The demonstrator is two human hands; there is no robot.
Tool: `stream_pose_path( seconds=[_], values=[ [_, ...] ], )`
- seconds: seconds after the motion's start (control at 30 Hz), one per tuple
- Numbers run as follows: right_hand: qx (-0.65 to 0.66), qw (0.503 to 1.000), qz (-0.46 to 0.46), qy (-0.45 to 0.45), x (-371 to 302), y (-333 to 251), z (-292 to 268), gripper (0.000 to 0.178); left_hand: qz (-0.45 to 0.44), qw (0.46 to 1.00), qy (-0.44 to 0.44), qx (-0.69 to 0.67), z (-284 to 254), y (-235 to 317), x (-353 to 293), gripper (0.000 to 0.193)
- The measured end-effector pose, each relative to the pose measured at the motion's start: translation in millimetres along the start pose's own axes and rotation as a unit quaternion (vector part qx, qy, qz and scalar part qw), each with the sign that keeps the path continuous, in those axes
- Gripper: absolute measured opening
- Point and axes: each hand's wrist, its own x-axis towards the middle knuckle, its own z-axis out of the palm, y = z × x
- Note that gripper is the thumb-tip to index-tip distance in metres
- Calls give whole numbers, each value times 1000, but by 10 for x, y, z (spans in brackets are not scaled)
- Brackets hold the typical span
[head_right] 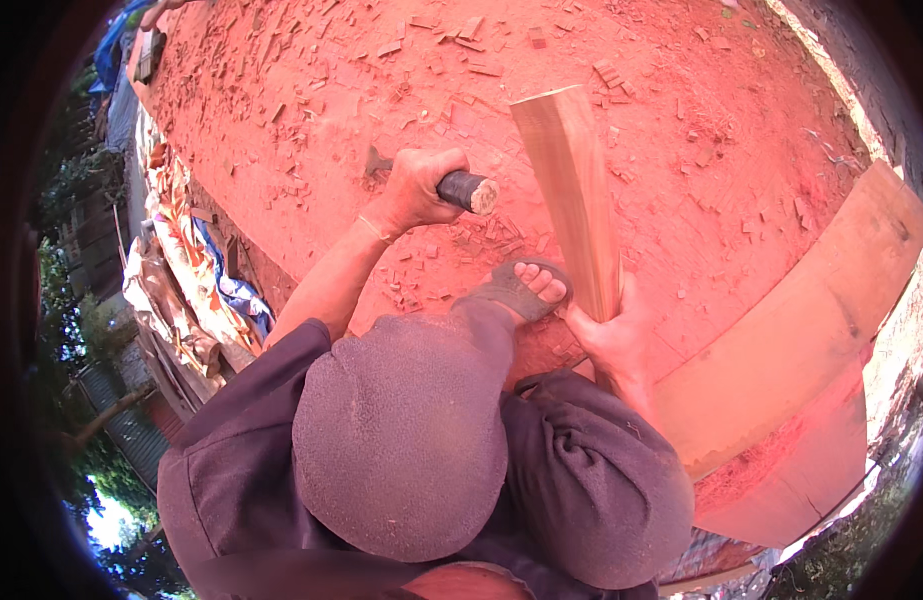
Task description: The person uses a small axe to repeatedly strike and shape a piece of wood held in the left hand. Wood chips accumulate on the ground as the person continues to carve the wood piece.
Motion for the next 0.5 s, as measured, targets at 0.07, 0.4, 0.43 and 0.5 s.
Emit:
stream_pose_path(
  seconds=[0.07,0.4,0.43,0.5],
  values=[
    [44,997,-40,46,-39,-97,-188,27,6,998,11,-63,-37,210,-87,26],
    [196,954,-59,219,-310,-337,-1231,44,136,982,-15,-134,347,651,443,28],
    [227,944,-107,215,-333,-437,-1323,46,139,981,4,-139,341,620,482,27],
    [299,913,-174,215,-343,-665,-1401,51,134,979,36,-150,344,596,541,25]
  ],
)
